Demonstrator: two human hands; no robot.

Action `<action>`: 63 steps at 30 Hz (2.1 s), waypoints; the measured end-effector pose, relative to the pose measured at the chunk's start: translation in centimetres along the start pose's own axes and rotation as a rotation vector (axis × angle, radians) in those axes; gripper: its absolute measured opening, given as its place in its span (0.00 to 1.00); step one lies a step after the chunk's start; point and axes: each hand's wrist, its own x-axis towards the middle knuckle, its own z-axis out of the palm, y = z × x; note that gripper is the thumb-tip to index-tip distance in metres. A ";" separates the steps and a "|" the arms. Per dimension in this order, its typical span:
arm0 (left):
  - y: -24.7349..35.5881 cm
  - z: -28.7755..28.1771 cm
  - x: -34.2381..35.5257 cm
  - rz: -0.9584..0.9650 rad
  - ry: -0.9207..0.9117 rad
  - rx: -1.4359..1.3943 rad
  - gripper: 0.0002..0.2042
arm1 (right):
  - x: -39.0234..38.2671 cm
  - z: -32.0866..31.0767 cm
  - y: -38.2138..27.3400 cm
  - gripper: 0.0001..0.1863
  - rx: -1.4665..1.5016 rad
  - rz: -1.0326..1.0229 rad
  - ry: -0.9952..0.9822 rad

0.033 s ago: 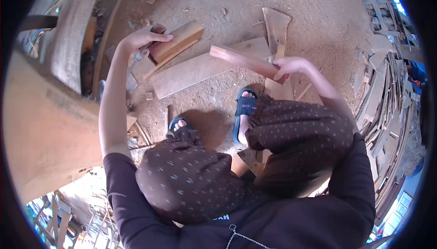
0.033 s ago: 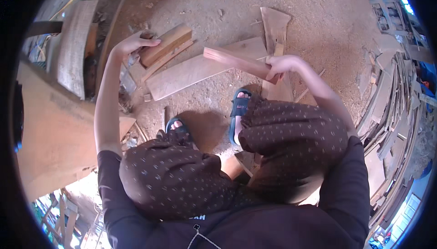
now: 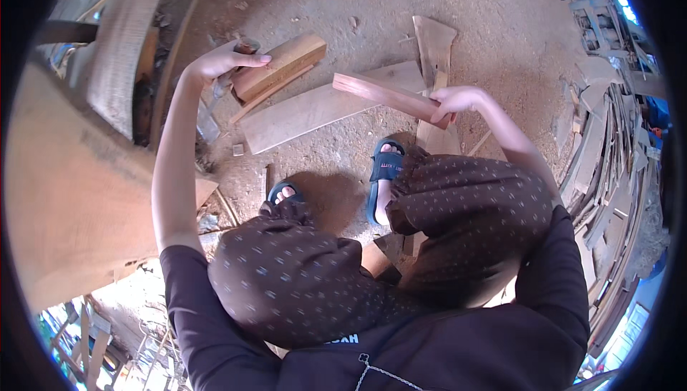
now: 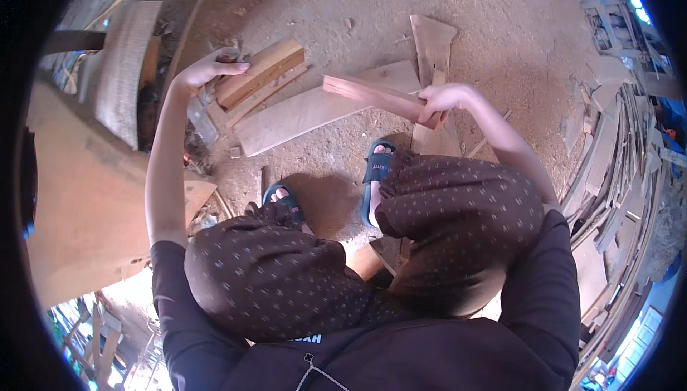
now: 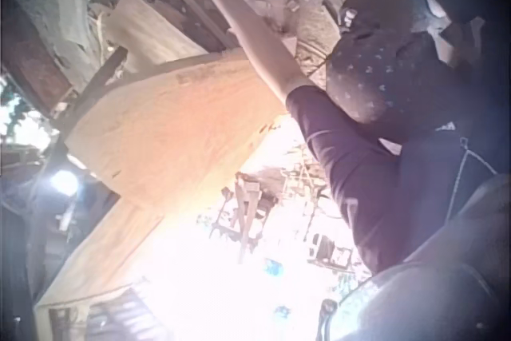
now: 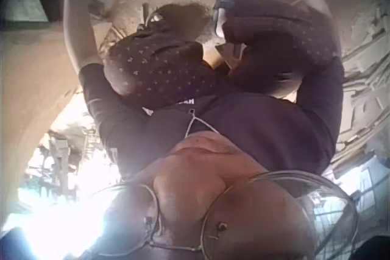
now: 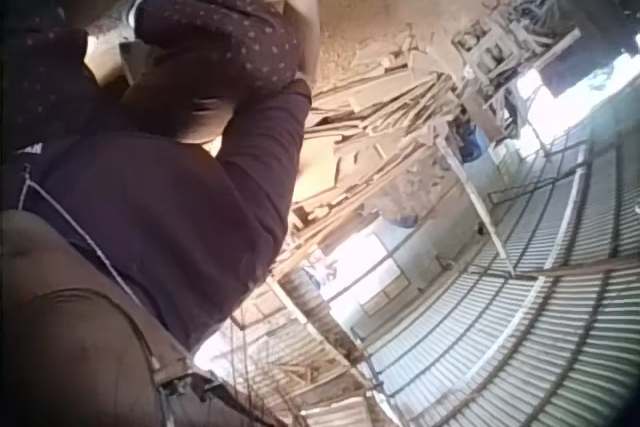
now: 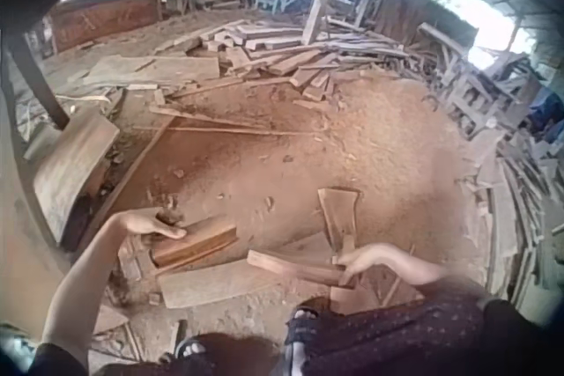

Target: The recorder uses a hand chisel to shape or clean a piece of wood in a workshop.

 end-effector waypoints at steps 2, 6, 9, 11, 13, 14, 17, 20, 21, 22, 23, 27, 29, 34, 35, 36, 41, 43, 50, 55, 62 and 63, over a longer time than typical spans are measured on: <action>3.6 0.6 -5.7 0.006 0.120 -0.157 0.30 | -2.1 -1.0 -1.3 0.22 0.027 0.093 0.112; 10.9 0.5 -15.1 0.104 0.198 -0.342 0.29 | -9.0 -3.6 -5.6 0.19 -0.116 0.092 0.176; 14.8 1.2 -20.9 0.155 0.277 -0.341 0.26 | -14.5 -3.0 -8.2 0.20 -0.261 0.097 0.354; 15.8 2.3 -24.1 0.193 0.356 -0.379 0.24 | -17.8 -1.3 -9.4 0.17 -0.315 0.085 0.496; 16.2 3.4 -26.6 0.252 0.183 -0.508 0.24 | -21.3 0.0 -10.4 0.16 -0.312 -0.008 0.545; 15.9 4.5 -27.4 0.409 0.119 -0.572 0.24 | -22.8 0.7 -10.9 0.16 -0.323 -0.078 0.626; 15.0 7.3 -29.0 0.661 0.232 -0.651 0.24 | -26.5 3.6 -11.9 0.19 -0.167 -0.366 0.893; 14.4 9.2 -29.0 0.822 0.321 -0.849 0.23 | -28.6 9.0 -13.7 0.21 -0.106 -0.652 1.203; 14.2 9.7 -28.9 0.782 0.367 -0.892 0.23 | -29.0 11.5 -14.2 0.22 -0.063 -0.834 1.454; 14.0 9.8 -28.6 0.764 0.440 -0.960 0.22 | -28.8 14.1 -15.0 0.25 0.119 -0.888 1.364; 14.0 9.7 -28.4 0.796 0.481 -0.998 0.20 | -28.3 16.7 -15.7 0.24 0.199 -1.043 1.394; 13.6 9.3 -26.3 0.698 0.530 -1.048 0.22 | -24.2 23.5 -18.1 0.21 0.064 -1.036 1.488; 13.8 9.2 -24.6 0.693 0.460 -1.026 0.21 | -23.0 23.9 -18.2 0.21 -0.090 -1.087 1.433; 14.0 9.8 -21.8 0.543 0.482 -0.965 0.18 | -21.1 23.6 -17.3 0.21 0.242 -1.014 1.598; 13.9 9.8 -21.6 0.545 0.498 -0.970 0.17 | -20.6 23.7 -17.2 0.22 0.340 -1.050 1.611; 13.8 9.7 -21.4 0.532 0.466 -0.948 0.16 | -19.9 23.8 -17.3 0.22 0.406 -1.002 1.513; 13.2 9.8 -18.9 0.375 0.607 -0.849 0.17 | -17.2 22.9 -16.3 0.22 0.154 -1.018 1.461; 12.9 9.7 -17.2 0.441 0.556 -0.887 0.17 | -16.5 22.5 -16.3 0.21 0.355 -1.052 1.584; 11.9 9.3 -14.0 0.326 0.417 -0.967 0.17 | -12.5 24.4 -13.4 0.21 0.331 -0.981 1.444; 12.7 12.1 -11.9 0.200 0.243 -0.806 0.22 | -10.2 20.6 -11.4 0.19 0.686 -0.734 1.335; 11.9 13.1 -10.6 0.129 0.330 -0.822 0.22 | -9.7 20.3 -9.9 0.19 0.891 -0.846 1.346; 11.4 13.2 -10.3 0.137 0.415 -0.802 0.22 | -9.3 20.3 -9.6 0.20 0.851 -0.830 1.372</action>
